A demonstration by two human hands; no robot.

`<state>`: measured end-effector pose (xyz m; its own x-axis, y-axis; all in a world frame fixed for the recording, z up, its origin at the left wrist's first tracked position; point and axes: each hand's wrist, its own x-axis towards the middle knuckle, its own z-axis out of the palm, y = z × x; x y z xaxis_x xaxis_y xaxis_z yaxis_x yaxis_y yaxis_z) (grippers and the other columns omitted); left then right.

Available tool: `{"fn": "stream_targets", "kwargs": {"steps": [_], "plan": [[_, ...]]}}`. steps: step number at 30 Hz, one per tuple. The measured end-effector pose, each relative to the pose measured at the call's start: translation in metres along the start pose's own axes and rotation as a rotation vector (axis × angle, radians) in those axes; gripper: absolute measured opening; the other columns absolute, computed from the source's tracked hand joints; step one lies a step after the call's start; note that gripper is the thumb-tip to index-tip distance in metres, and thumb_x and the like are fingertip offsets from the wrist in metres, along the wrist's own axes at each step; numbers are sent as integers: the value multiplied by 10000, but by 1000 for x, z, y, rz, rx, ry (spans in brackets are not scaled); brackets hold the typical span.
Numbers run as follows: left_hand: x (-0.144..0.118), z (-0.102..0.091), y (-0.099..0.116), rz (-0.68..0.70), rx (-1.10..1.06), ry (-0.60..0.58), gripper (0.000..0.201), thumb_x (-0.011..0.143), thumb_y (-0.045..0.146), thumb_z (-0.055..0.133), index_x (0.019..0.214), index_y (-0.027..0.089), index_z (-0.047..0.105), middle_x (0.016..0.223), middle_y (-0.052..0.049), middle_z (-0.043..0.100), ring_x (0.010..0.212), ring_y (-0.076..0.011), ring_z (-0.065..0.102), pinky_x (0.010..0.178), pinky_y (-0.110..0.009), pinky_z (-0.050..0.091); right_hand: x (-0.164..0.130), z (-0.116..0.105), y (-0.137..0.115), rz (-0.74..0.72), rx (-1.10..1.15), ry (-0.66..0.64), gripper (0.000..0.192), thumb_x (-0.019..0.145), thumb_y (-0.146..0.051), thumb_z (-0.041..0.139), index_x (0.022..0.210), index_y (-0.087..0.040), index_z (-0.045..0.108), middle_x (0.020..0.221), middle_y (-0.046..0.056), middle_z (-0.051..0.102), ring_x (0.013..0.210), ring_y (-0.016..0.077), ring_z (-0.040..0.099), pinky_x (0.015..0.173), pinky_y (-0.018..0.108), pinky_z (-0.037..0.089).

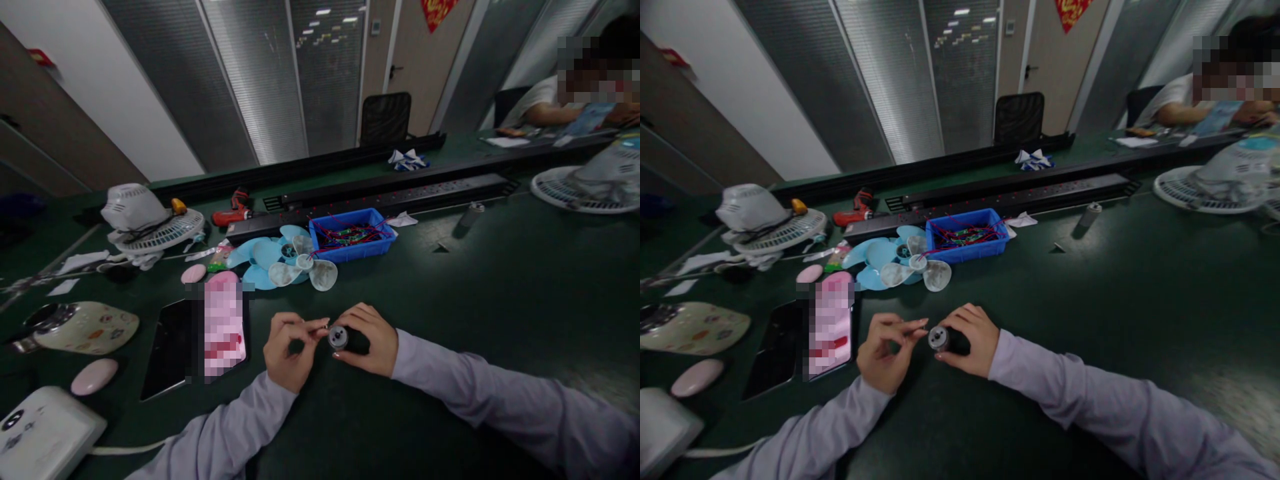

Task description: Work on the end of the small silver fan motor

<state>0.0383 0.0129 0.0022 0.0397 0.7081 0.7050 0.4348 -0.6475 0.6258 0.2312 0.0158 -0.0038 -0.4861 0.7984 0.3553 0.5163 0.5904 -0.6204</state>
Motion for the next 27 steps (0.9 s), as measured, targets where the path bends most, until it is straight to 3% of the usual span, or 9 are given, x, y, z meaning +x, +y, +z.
{"fn": "stream_targets", "kwargs": {"steps": [12,18,23,27], "plan": [[-3,2,9,45,-51,-137,259,710,55,699,719,223,503,796,0,744,773,-183,579,713,-353,488,-1,3,4,-15,-20,-1,358,693,-356,719,1002,-214,607,952,56,633,903,225,548,789,380,420],[3,1,12,-11,-18,-177,231,705,111,693,672,213,488,720,-25,681,758,-190,589,679,-341,490,0,2,2,-10,-9,-4,333,707,-358,702,995,-214,617,949,60,634,894,227,547,785,385,416],[-1,3,12,-20,-57,-129,250,699,111,710,677,213,483,703,-10,677,716,-171,595,649,-318,493,1,0,0,-3,-16,-24,328,712,-342,706,1000,-215,613,957,58,629,913,225,546,803,385,413],[-8,6,9,-52,-58,6,340,741,99,690,706,224,377,749,2,706,729,-160,612,677,-323,492,0,-1,-1,0,-12,-20,347,713,-360,715,1009,-214,607,961,60,631,921,227,549,808,384,420]]}}
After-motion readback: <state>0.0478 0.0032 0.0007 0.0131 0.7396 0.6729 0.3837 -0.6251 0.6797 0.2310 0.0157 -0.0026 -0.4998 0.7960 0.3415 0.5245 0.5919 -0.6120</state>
